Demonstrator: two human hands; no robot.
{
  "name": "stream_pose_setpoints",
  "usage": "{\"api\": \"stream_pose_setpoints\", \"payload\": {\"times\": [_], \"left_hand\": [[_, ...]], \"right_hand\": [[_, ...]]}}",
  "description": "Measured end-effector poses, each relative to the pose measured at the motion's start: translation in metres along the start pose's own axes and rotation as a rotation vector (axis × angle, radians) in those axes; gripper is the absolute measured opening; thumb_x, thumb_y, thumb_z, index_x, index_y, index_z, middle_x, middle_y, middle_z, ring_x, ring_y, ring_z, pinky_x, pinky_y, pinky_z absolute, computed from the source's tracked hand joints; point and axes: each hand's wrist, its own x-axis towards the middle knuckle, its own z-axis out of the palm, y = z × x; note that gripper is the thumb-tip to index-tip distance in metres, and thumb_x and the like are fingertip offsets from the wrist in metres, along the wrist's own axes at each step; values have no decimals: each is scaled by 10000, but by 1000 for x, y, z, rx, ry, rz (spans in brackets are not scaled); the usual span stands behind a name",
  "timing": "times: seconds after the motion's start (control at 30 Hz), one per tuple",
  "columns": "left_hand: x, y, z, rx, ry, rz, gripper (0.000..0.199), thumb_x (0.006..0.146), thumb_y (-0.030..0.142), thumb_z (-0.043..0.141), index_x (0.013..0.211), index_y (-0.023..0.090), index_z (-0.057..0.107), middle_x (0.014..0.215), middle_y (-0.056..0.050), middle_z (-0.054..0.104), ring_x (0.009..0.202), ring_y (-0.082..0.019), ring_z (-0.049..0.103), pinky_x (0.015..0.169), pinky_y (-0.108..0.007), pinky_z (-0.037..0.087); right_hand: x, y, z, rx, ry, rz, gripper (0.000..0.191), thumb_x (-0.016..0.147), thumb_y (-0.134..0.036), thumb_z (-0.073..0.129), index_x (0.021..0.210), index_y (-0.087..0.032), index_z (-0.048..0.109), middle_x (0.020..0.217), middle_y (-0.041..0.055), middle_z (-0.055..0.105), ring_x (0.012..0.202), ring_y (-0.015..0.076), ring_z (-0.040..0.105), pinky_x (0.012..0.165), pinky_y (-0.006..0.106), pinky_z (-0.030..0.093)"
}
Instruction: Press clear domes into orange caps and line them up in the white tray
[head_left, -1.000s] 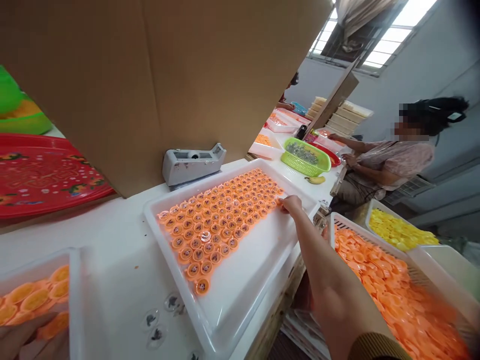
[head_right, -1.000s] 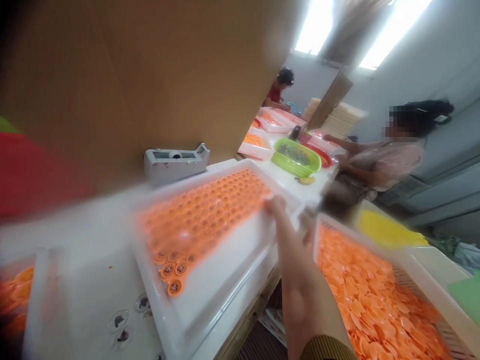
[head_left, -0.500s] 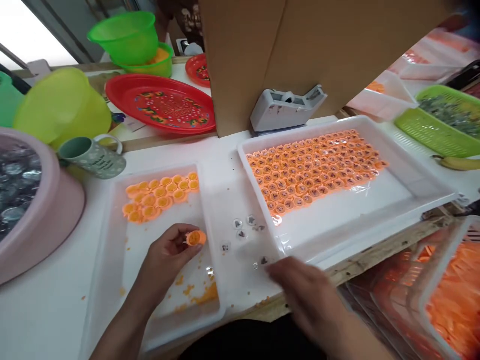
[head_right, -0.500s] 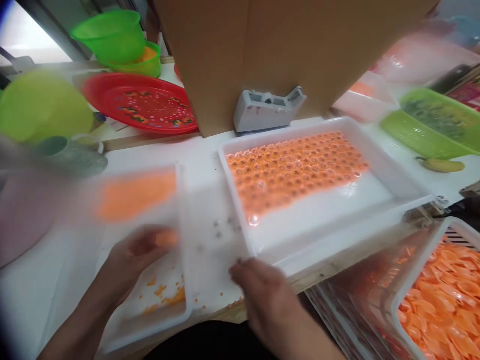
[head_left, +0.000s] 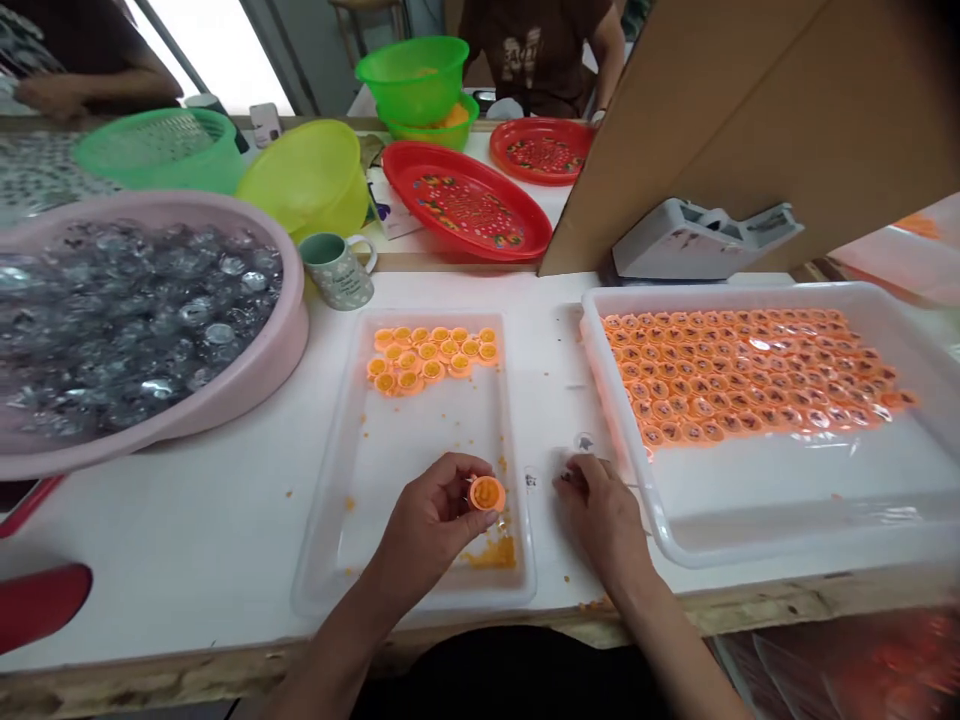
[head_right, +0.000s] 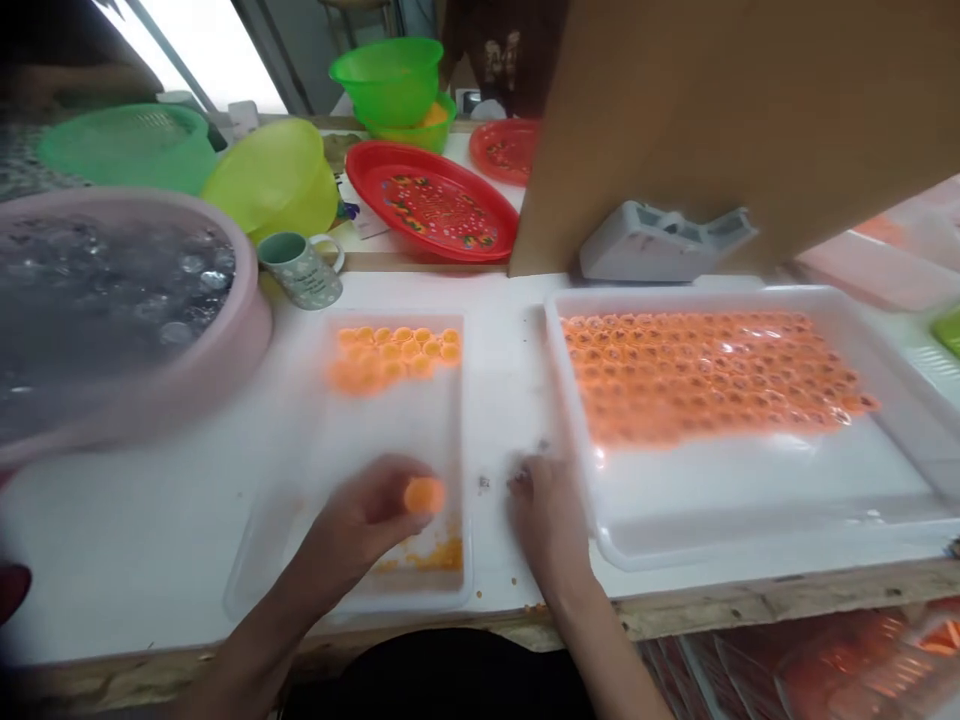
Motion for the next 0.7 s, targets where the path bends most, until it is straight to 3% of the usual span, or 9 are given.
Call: {"api": "stream_pose_setpoints", "payload": {"times": [0.1, 0.3, 0.43, 0.7], "left_hand": [[-2, 3, -1, 40, -17, -21, 143, 762, 184, 662, 894, 200, 609, 821, 16, 639, 771, -123, 586, 704, -216, 500], [5, 6, 5, 110, -78, -56, 162, 769, 184, 629, 931, 194, 615, 800, 20, 620, 751, -127, 569, 700, -233, 482], [7, 5, 12, 128, -112, -66, 191, 758, 153, 622, 943, 203, 618, 795, 30, 620, 729, -124, 571, 671, -227, 469], [8, 5, 16, 139, -118, -41, 187, 764, 153, 622, 941, 206, 641, 880, 4, 655, 841, -160, 616, 752, -254, 495]], "right_hand": [[-6, -5, -8, 114, -81, 40, 135, 825, -268, 598, 926, -184, 631, 864, 77, 659, 759, 230, 635, 701, 401, 543], [-14, -48, -36, 765, -290, 212, 176, 777, -302, 710, 802, -205, 564, 725, -21, 579, 670, 140, 593, 633, 277, 520], [-17, -62, -45, 871, -319, 223, 183, 798, -308, 708, 921, -208, 615, 748, -23, 596, 682, 128, 607, 659, 272, 528], [-17, -62, -48, 988, -350, 224, 176, 810, -297, 720, 824, -199, 575, 818, 19, 677, 821, 172, 656, 731, 311, 551]]}}
